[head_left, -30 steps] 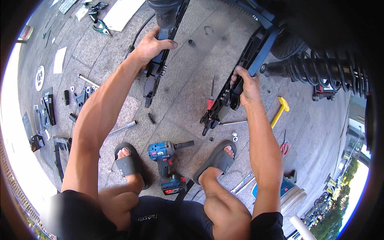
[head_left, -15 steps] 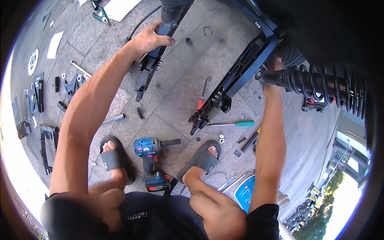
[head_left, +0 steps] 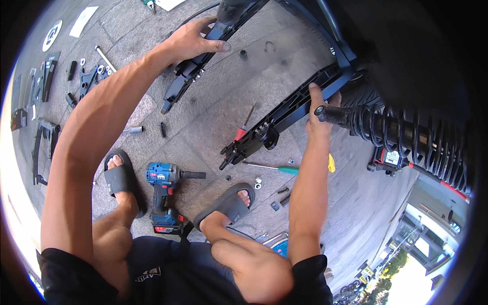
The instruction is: The person removes a metal bracket from a scooter's undercarriage using a screwdriver. They then pick up a black metal frame and attach it to the scooter's suspension system, securing it with bolts and a screwdriver.
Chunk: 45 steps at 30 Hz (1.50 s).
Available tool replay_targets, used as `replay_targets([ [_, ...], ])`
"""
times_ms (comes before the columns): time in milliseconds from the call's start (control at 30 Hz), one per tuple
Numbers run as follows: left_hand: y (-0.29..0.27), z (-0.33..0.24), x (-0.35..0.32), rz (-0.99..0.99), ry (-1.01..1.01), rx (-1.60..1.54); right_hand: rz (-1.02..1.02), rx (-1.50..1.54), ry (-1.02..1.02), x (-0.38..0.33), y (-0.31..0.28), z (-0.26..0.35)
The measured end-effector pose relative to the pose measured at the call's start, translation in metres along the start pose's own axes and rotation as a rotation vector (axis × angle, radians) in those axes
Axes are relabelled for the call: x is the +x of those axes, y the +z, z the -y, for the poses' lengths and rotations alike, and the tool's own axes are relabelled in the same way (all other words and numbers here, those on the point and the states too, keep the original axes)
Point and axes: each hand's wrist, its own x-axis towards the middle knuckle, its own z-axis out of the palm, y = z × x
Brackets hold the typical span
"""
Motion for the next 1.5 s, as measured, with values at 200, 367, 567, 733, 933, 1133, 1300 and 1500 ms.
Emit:
replay_targets([
  [200,-0.007,-0.029,-0.079,-0.239,0.151,0.313,-0.133,-0.156,-0.209,0.004,0.01,-0.004],
  [367,-0.003,-0.091,-0.097,0.036,0.317,-0.058,-0.164,-0.149,-0.245,0.004,0.011,-0.008],
  [567,0.038,-0.156,-0.012,-0.072,0.102,-0.415,-0.162,-0.254,-0.459,0.009,0.011,-0.019],
  [733,0.067,-0.197,0.066,-0.387,0.009,-0.842,-0.338,-1.062,-1.109,0.015,0.006,-0.031],
  [933,0.086,-0.219,0.129,-0.242,-0.263,-1.062,-0.138,-0.222,-0.36,0.004,0.014,-0.017],
  [1133,0.097,-0.235,0.147,-0.157,-0.481,-1.573,-0.118,-0.067,-0.005,0.002,0.013,-0.008],
  [1300,0.083,-0.248,0.126,-0.23,-0.61,-1.788,-0.113,0.025,-0.075,0.006,0.01,-0.017],
  [1500,0.088,-0.248,0.124,-0.151,-0.522,-1.897,-0.083,0.085,-0.082,0.004,0.008,-0.015],
])
